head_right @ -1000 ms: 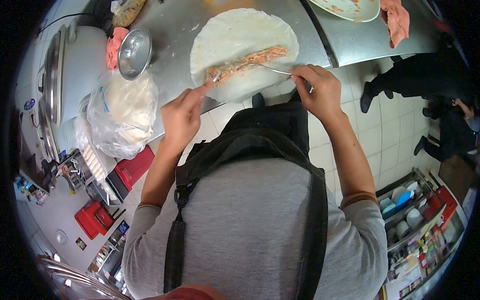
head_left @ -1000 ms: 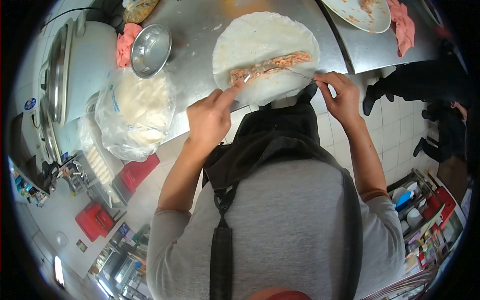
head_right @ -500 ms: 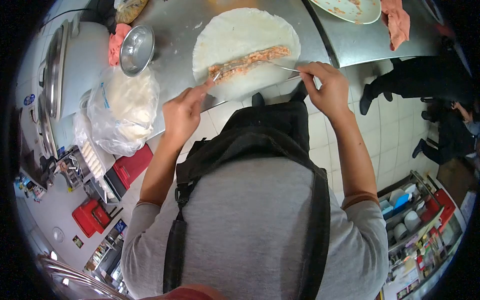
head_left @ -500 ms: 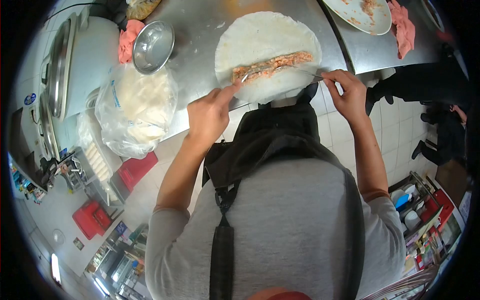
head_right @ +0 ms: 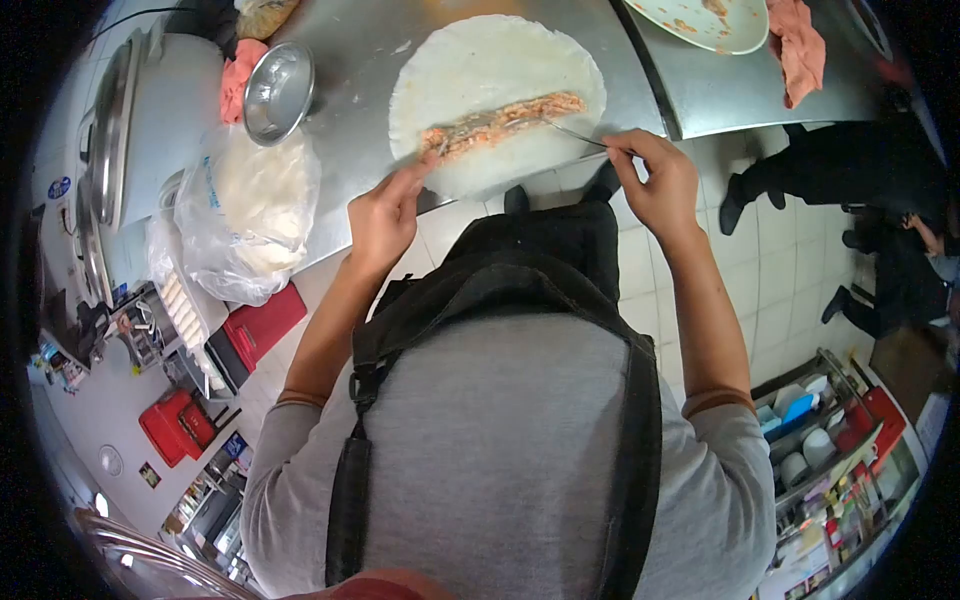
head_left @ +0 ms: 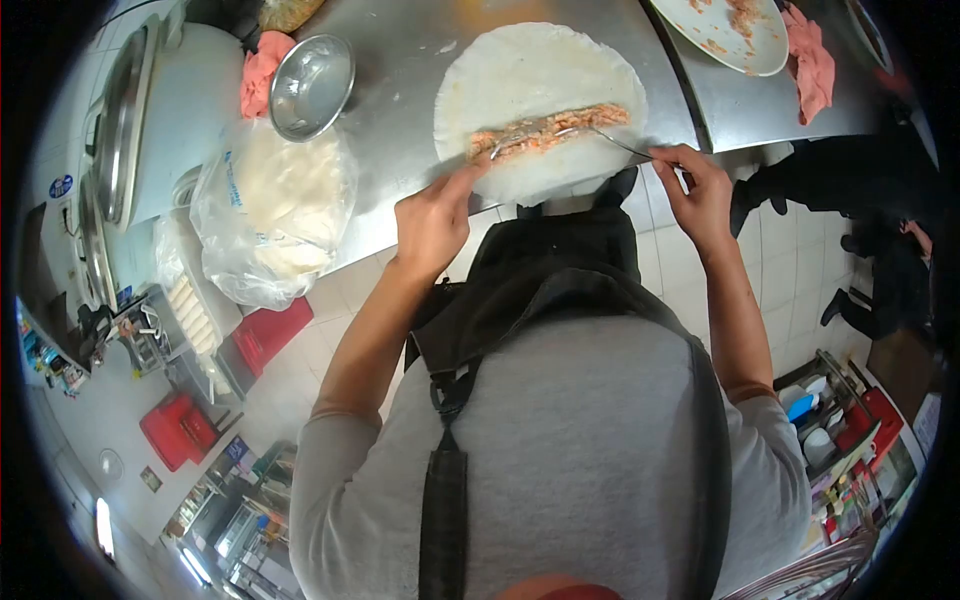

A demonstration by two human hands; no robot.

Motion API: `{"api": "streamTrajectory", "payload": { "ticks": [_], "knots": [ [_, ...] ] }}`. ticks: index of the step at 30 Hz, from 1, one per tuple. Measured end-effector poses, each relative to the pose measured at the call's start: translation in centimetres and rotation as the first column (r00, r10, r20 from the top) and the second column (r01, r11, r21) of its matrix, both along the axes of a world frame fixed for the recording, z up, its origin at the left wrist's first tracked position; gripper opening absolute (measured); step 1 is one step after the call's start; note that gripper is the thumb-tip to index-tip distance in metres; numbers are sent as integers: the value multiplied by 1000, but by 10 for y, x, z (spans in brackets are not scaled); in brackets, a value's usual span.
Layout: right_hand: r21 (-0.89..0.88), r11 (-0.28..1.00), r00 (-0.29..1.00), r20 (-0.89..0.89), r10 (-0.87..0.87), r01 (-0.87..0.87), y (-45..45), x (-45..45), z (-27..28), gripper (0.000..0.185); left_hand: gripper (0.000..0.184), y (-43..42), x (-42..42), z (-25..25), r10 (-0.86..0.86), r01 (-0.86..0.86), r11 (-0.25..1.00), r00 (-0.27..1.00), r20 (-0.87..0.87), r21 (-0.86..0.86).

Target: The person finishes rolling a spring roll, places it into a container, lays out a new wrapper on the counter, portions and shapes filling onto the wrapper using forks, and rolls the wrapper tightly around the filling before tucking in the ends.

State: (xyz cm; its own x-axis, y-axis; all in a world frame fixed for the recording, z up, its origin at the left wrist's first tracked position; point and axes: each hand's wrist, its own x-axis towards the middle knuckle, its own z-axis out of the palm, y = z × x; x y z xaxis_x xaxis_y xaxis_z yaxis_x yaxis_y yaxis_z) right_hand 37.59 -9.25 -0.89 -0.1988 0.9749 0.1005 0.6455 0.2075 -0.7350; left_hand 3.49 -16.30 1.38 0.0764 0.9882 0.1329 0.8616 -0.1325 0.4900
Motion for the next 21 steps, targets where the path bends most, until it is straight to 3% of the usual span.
{"api": "streamTrajectory", "payload": {
  "ticks": [3,5,6,9,11,13,16,18,21],
  "knots": [
    [50,999,999,-39,11,-9,-6,3,-8,12,38,3,-4,6,-59,55,998,993,-105,-41],
    [141,981,983,-104,151,-136,-5,2,-16,13,39,8,-4,10,30,-32,999,997,68,18],
    [225,957,969,-120,214,-183,-6,-6,-20,14,39,9,-3,7,32,-33,999,997,67,19],
    [248,945,977,34,211,-213,-9,-27,-21,15,41,2,8,-20,50,-58,992,996,74,108],
    [289,944,987,11,162,-158,-5,-32,-21,15,41,-12,15,-36,43,-43,999,998,-55,5],
    [309,946,995,15,94,-94,-4,-29,-23,15,42,-15,17,-35,33,-33,999,999,7,26],
    [260,963,998,15,65,-67,-6,-19,-28,14,40,-15,12,-22,13,-15,999,998,-59,-38],
    [289,954,997,11,78,-78,-1,-13,-27,14,41,-11,12,-14,47,-49,999,996,70,16],
    [284,954,995,10,96,-95,2,-4,-21,14,40,-6,28,-21,-9,9,1000,999,35,-9]
  ]
}}
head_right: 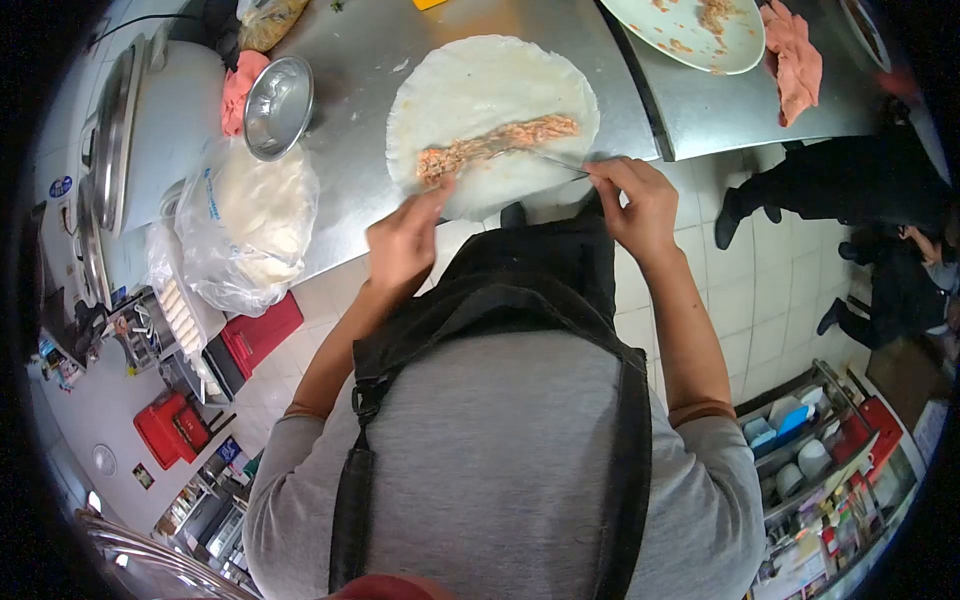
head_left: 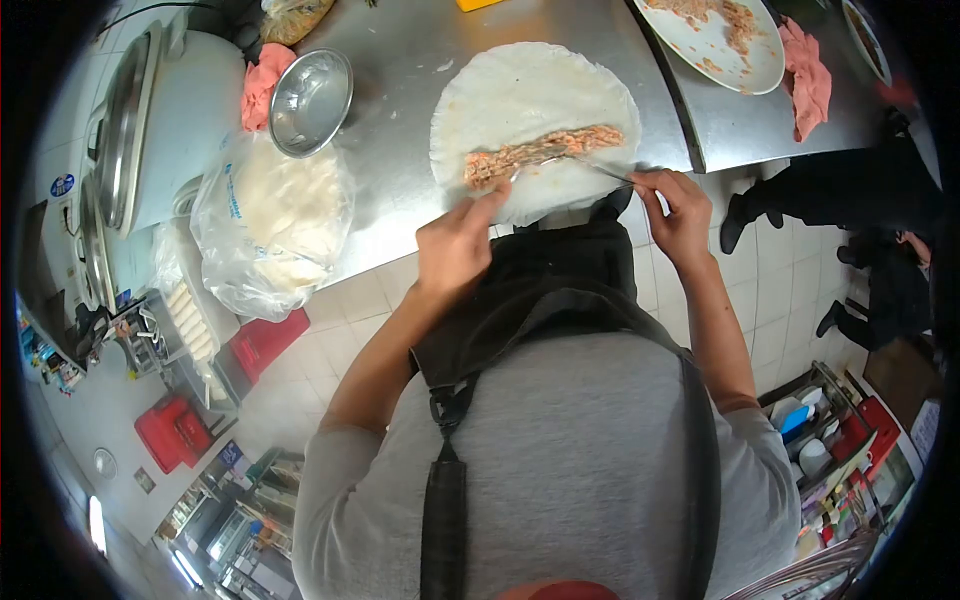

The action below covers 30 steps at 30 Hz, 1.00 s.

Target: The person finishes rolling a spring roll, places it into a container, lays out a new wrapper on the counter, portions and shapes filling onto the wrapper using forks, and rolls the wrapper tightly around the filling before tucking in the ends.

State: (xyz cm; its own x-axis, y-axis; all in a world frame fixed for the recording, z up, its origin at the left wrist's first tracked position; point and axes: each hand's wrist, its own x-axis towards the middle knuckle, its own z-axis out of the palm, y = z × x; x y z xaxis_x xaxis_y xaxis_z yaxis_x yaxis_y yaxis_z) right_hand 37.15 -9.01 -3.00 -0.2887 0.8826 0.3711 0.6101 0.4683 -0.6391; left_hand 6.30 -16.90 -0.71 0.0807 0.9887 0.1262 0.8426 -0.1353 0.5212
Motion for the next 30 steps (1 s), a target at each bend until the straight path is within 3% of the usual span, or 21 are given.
{"api": "streamTrajectory", "payload": {
  "ticks": [8,11,14,18,21,27,30],
  "knots": [
    [-97,995,999,-48,-4,-1,-1,19,-3,13,40,17,15,18,0,-5,1000,987,158,28],
    [-175,981,997,-6,-83,80,2,28,-1,11,39,21,25,-7,-35,36,999,997,68,-14],
    [-156,984,995,-22,-93,88,5,36,5,11,47,27,25,11,-71,61,991,994,87,120],
    [-183,977,994,7,-109,108,8,41,6,11,40,34,34,11,-21,17,999,993,115,36],
    [-181,976,993,7,-121,120,10,46,5,11,46,42,40,4,-114,111,991,993,34,73],
    [-202,972,993,11,-121,120,12,58,7,11,41,43,37,19,-12,9,1000,993,118,24],
    [-194,970,989,36,-144,148,14,60,7,11,44,47,45,2,-132,123,985,989,68,124]
  ]
}}
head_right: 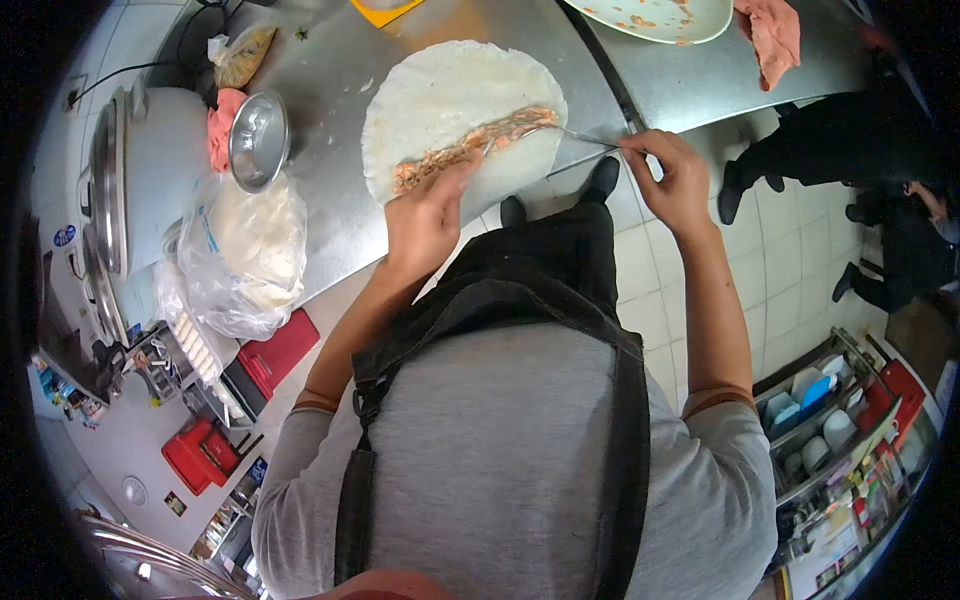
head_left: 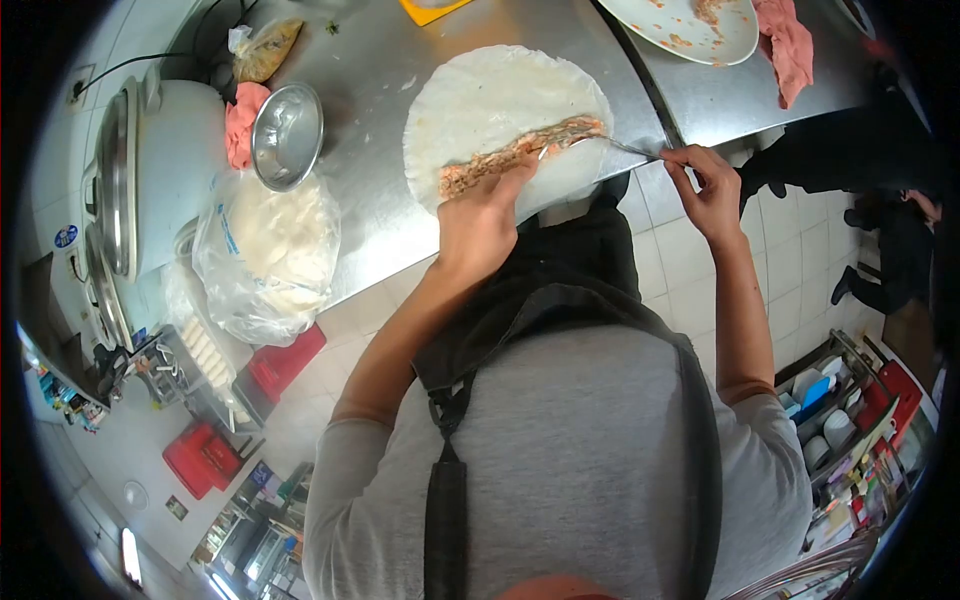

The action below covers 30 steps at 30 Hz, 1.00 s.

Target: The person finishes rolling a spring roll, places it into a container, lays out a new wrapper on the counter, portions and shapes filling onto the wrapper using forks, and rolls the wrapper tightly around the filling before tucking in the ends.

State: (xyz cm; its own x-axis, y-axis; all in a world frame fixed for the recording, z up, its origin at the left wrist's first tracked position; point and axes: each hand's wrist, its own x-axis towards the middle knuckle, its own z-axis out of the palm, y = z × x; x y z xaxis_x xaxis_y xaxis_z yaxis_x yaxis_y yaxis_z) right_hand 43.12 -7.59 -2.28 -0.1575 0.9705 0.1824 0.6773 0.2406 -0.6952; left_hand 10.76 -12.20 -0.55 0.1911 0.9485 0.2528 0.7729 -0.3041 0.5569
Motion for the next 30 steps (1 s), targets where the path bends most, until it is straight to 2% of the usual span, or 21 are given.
{"api": "streamTrajectory", "payload": {
  "ticks": [3,6,7,9,10,12,14,16,18,20,22,24,25,27,28,29,30],
  "knots": [
    [35,999,1000,-5,21,-20,3,7,2,11,41,0,-5,21,43,-43,994,999,-4,-101],
    [-16,999,1000,-15,28,-28,2,8,5,12,41,8,-4,32,115,-113,988,993,20,-104],
    [43,998,999,5,39,-39,4,7,2,10,41,7,-4,23,114,-111,988,993,19,-105],
    [105,993,999,27,47,-50,6,7,2,9,46,9,-1,2,27,-25,999,998,-53,37],
    [79,996,999,28,35,-37,6,8,4,9,46,7,-1,1,26,-24,999,998,-50,39],
    [50,998,999,30,21,-23,6,9,8,9,41,1,-1,9,46,-51,997,996,-75,-60],
    [-106,993,998,-53,40,-46,3,9,10,11,42,10,1,15,67,-73,993,995,-72,-88],
    [-109,993,998,-49,45,-51,4,1,9,12,42,17,5,16,93,-100,989,993,-70,-111],
    [-110,992,998,-44,51,-55,7,-1,6,12,43,21,10,14,-12,-21,990,973,-231,-139],
    [-60,998,1000,-25,14,-16,11,9,0,14,43,15,2,15,-19,-1,995,981,-192,-102],
    [-102,995,999,-46,-5,0,9,16,7,14,43,8,-10,19,-30,20,998,988,-152,-67],
    [-254,967,999,-43,-25,13,4,18,14,14,42,2,-25,27,69,-70,995,997,-25,-67],
    [-257,966,999,-44,-22,9,2,13,11,14,41,1,-28,32,117,-117,981,993,-9,-158],
    [-82,978,969,-174,176,-192,-6,-10,1,14,41,-9,-30,15,106,-115,984,992,-74,-135],
    [-10,978,967,-149,206,-210,-8,-24,-2,15,41,-13,-29,3,91,-105,989,987,-134,-102],
    [-23,987,984,-86,154,-157,-9,-34,0,14,56,-20,-27,-10,30,-27,999,995,-98,34],
    [-34,994,995,-23,101,-101,-12,-40,1,14,56,-25,-24,-9,30,-27,999,995,-98,35]
  ]
}}
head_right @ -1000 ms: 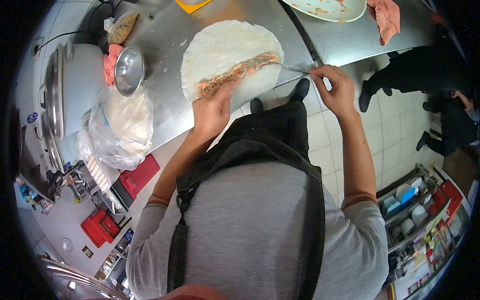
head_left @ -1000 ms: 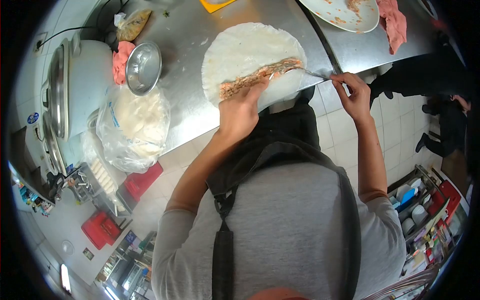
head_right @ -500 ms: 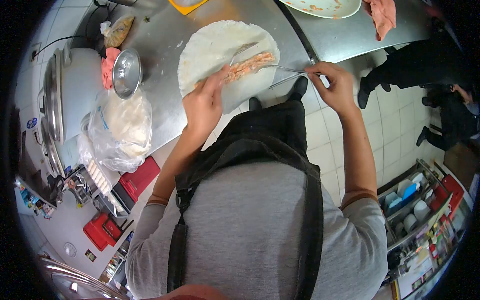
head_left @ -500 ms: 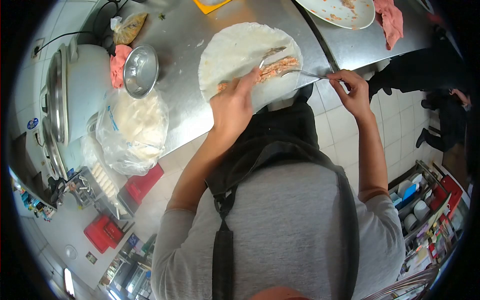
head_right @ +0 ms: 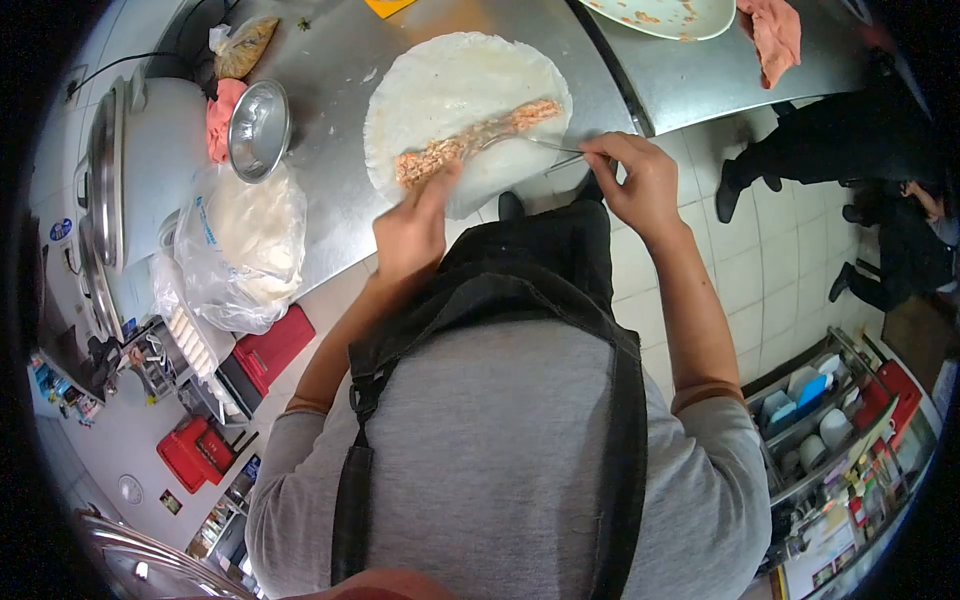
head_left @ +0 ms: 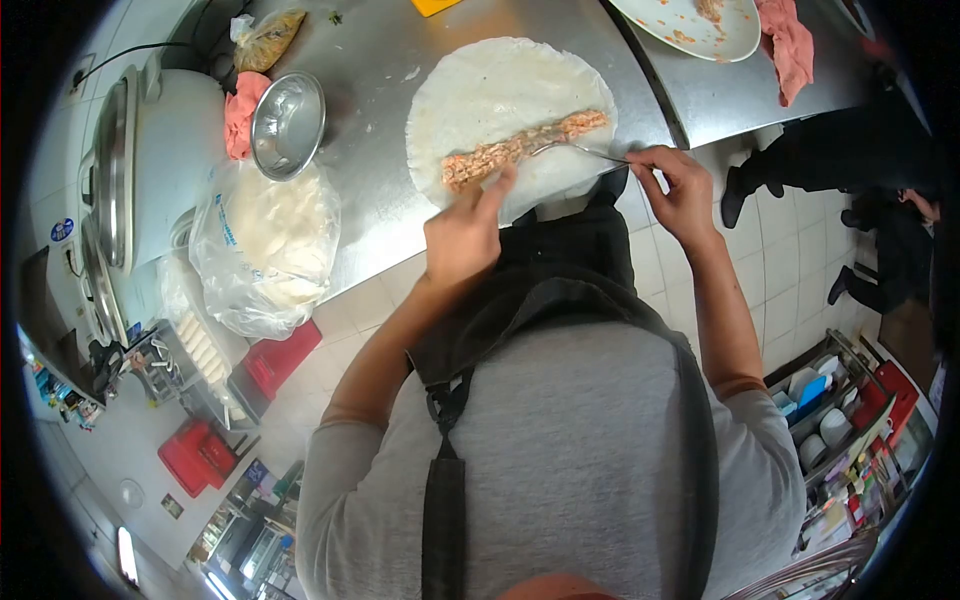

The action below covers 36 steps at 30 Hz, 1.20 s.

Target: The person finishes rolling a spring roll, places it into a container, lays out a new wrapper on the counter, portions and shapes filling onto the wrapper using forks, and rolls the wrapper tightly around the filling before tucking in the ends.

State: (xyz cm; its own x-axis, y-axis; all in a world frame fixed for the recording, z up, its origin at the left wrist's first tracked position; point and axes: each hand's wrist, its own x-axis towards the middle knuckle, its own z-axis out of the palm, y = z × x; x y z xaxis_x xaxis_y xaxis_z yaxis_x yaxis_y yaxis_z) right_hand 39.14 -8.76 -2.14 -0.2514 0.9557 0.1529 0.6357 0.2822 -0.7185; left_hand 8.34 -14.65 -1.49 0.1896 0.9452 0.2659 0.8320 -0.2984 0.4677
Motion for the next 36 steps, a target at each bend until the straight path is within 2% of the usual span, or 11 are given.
{"api": "streamTrajectory", "payload": {
  "ticks": [6,9,13,15,18,20,22,23,26,32,36],
  "knots": [
    [-14,1000,986,-167,-26,24,-8,3,-6,11,57,-5,-5,9,70,-65,996,994,88,-62],
    [-39,996,997,-15,-77,77,-6,-5,-3,12,58,-8,-10,6,60,-58,997,998,25,-52],
    [-26,999,987,-155,-43,40,-9,-5,-15,12,51,-6,-39,29,91,-83,994,988,128,-72],
    [57,995,989,-117,87,-81,-12,-25,-11,12,45,-3,-47,26,123,-115,991,985,118,-74],
    [63,998,1000,-26,0,2,-12,-45,-6,12,35,-18,-51,21,27,-33,977,999,-29,-212],
    [86,996,1000,-2,7,-7,-15,-38,-7,12,35,-21,-64,25,24,-19,984,999,28,-179],
    [-31,999,990,-139,14,-18,-19,-32,-11,11,37,-18,-73,39,157,-125,969,978,140,-212],
    [45,996,981,-174,81,-74,-20,-37,-12,10,39,-16,-75,43,200,-172,953,976,92,-252],
    [187,975,992,-7,125,-121,-23,-74,-2,9,39,-25,-78,15,85,-81,990,996,29,-113],
    [161,985,998,-5,60,-59,-30,-88,-8,8,41,-49,-78,25,103,-115,980,992,-78,-165],
    [76,993,986,-137,97,-88,-29,-81,-5,8,42,-30,-77,30,160,-151,982,983,86,-110]
  ]
}}
